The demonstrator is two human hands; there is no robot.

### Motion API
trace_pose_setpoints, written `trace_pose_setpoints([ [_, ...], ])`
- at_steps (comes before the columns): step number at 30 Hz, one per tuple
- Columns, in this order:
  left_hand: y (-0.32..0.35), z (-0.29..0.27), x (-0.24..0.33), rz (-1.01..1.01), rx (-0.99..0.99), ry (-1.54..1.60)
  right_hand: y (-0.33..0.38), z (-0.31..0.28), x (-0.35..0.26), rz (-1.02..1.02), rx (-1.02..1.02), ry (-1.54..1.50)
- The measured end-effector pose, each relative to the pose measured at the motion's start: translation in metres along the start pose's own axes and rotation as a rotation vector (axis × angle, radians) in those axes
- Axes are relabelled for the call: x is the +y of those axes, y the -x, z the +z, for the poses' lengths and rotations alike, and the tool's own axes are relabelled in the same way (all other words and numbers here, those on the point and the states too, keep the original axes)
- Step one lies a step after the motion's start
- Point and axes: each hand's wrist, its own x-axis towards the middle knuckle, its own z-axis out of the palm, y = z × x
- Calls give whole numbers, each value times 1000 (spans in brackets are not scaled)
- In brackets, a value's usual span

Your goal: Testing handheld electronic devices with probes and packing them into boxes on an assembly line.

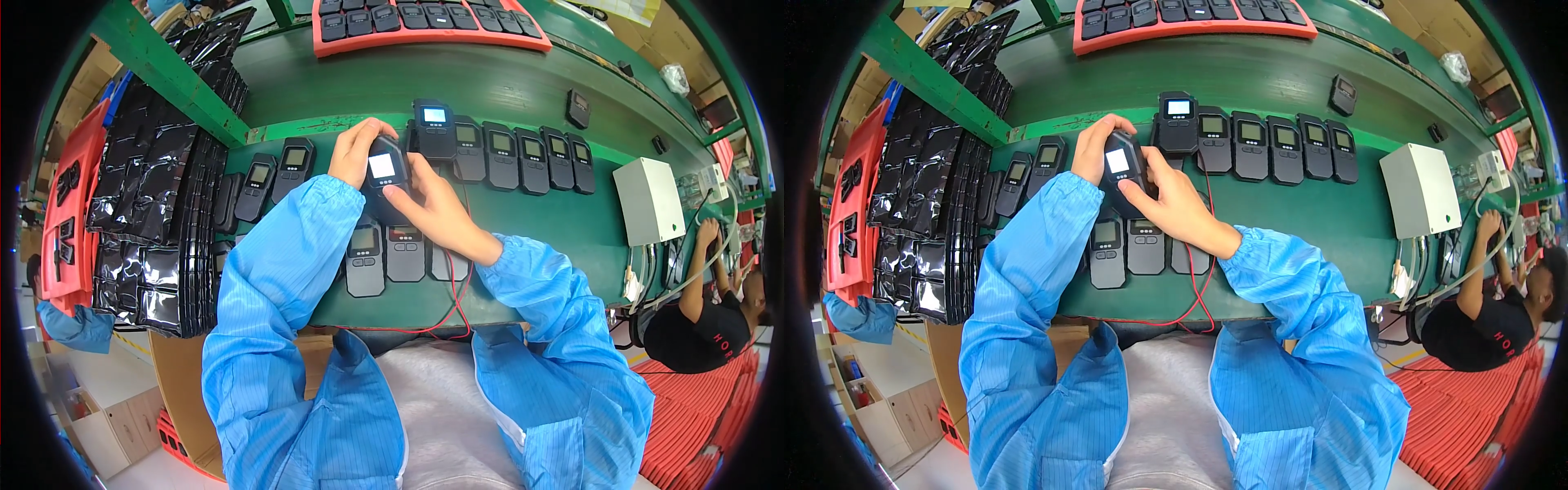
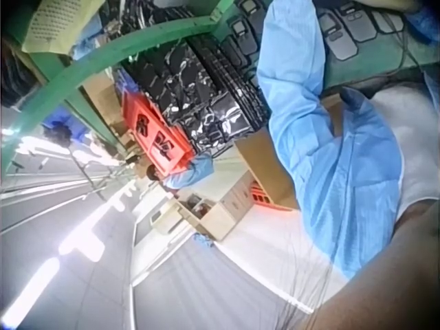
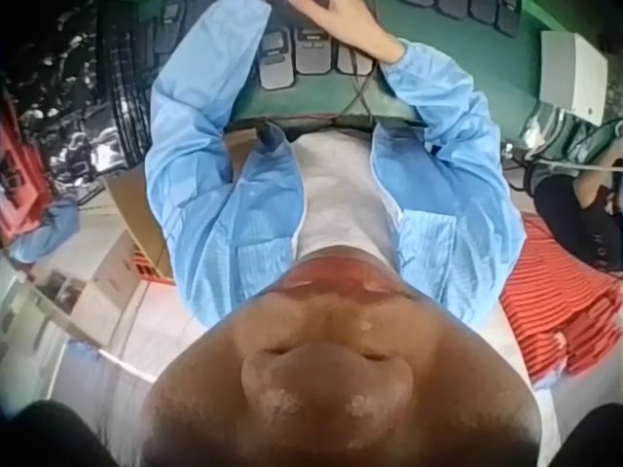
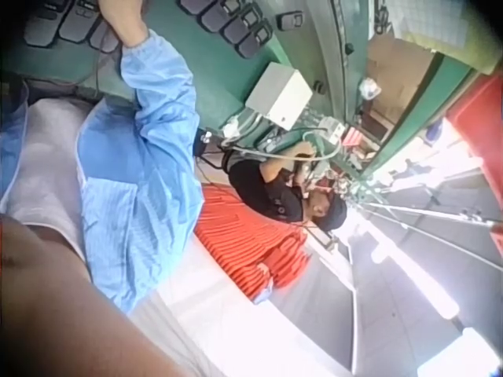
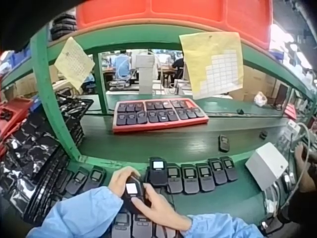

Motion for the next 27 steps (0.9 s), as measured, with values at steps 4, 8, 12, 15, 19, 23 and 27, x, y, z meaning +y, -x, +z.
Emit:
trace_pose_setpoints([
  [4,0,-1,0,4,-3,-7,1,-1,-2,19,-7,20],
  [8,-1,-1,-1,7,-6,-6,0,0,-1,7,-2,17],
  [12,-1,-2,-3,3,-12,3,0,1,0,-20,10,7],
  [15,-1,-2,-3,7,-16,6,0,0,0,-16,7,22],
  [19,-1,-2,-3,19,-17,2,0,0,1,4,-5,31],
  [23,-1,-2,-3,14,-13,1,-1,1,2,-34,12,-13],
  [27,0,-2,-2,12,-14,2,0,0,0,-31,11,11],
])
